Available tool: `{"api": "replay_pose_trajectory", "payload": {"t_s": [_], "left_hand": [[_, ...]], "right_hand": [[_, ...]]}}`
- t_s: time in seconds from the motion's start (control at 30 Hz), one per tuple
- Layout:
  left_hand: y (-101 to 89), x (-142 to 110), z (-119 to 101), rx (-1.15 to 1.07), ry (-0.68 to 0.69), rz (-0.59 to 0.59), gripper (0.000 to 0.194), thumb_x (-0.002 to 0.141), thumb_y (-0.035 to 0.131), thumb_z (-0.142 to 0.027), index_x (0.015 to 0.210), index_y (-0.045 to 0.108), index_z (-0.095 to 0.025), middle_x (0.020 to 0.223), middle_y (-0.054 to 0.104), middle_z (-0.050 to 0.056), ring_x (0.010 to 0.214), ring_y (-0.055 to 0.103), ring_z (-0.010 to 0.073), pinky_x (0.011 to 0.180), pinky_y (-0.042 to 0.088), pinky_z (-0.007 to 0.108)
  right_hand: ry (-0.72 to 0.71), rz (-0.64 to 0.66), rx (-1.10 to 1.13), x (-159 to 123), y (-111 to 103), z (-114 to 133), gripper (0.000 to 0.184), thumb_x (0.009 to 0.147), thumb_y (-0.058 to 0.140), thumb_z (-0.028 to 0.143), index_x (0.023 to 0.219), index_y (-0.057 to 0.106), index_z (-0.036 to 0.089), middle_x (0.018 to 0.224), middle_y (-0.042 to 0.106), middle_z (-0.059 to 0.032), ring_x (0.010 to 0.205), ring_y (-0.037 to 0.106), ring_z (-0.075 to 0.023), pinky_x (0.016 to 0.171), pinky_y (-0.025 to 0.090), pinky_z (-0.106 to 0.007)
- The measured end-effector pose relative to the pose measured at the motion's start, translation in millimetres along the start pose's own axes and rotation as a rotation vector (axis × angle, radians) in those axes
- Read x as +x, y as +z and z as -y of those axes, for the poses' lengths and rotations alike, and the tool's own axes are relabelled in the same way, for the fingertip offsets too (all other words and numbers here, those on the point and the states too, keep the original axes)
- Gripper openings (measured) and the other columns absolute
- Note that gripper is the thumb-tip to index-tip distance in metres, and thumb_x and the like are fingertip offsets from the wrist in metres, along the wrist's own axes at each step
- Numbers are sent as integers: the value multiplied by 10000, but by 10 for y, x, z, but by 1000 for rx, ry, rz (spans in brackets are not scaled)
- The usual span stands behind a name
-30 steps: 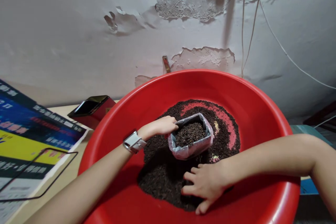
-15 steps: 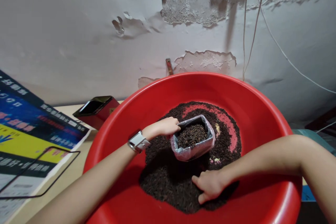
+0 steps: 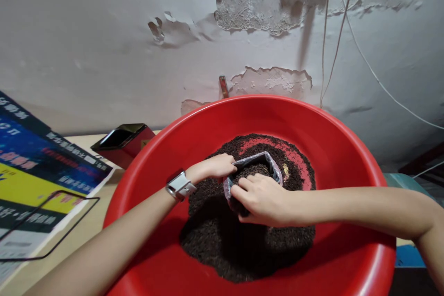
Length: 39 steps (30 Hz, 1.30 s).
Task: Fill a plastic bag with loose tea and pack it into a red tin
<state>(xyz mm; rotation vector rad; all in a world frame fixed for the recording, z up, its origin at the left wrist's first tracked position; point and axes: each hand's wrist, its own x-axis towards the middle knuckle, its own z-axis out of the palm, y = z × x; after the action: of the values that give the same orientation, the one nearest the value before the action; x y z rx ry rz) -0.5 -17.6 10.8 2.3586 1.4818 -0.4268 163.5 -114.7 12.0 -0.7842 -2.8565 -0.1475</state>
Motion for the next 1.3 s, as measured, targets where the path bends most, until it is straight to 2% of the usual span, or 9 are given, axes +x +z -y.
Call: {"api": "replay_pose_trajectory", "payload": {"t_s": [0.1,0.17,0.4,0.53,0.67,0.8,0.93,1.13,1.3], "left_hand": [[1,-1,-3,-5,-10,-5,261,712,376,-256,624,582,-123,649,631,89,494,484,121,445,311,211],[-1,-4,-6,0,-14,-9,256,711,377,-254,615,574,-123,642,627,86,494,478,119,443,308,209],[28,26,26,-24,0,-4,251,711,364,-259,597,547,-133,646,626,88,515,501,127,459,317,213],[16,-2,13,-28,-1,7,222,691,378,-252,578,531,-138,597,601,69,473,475,119,431,298,215],[-2,-29,6,-30,24,3,221,675,374,-254,567,530,-139,553,569,55,457,461,125,439,304,228],[8,-14,28,-29,38,11,233,673,366,-262,568,534,-139,543,561,53,466,465,130,452,320,232],[10,-10,24,-28,28,11,222,672,369,-256,559,522,-142,539,558,45,469,466,118,442,308,217],[-8,-19,-1,-2,27,9,238,674,368,-263,579,547,-136,555,572,56,460,459,118,437,303,223],[-5,-21,3,25,39,-10,239,677,378,-267,586,555,-133,576,593,68,460,460,116,429,303,222]], "right_hand": [[-112,-71,-165,-12,21,-22,136,865,387,185,957,478,142,882,556,-89,841,510,-202,750,375,-356],[-73,-67,-189,-8,56,-67,162,870,344,131,930,494,138,861,556,-84,812,501,-188,738,371,-341],[1,-118,-152,37,-1,-185,176,886,344,175,909,512,132,861,543,-93,838,473,-192,740,356,-338],[-328,-145,-69,-69,-34,82,221,901,309,189,868,524,152,829,523,-68,796,458,-168,684,352,-308],[-569,74,97,-266,278,341,242,872,389,309,1015,536,181,945,540,-75,782,484,-172,605,390,-292],[-411,366,160,-394,745,224,619,797,476,486,1338,293,246,1307,383,-173,1085,451,-318,710,450,-449],[-173,571,256,-447,1050,27,750,764,487,528,1370,250,155,1363,289,-259,1216,333,-409,816,379,-602],[76,723,485,-447,1060,176,767,700,547,514,1283,364,50,1224,444,-270,1077,504,-366,789,464,-484],[184,838,571,-446,954,266,666,761,446,526,1251,418,75,1072,584,-222,921,611,-311,652,509,-389]]}}
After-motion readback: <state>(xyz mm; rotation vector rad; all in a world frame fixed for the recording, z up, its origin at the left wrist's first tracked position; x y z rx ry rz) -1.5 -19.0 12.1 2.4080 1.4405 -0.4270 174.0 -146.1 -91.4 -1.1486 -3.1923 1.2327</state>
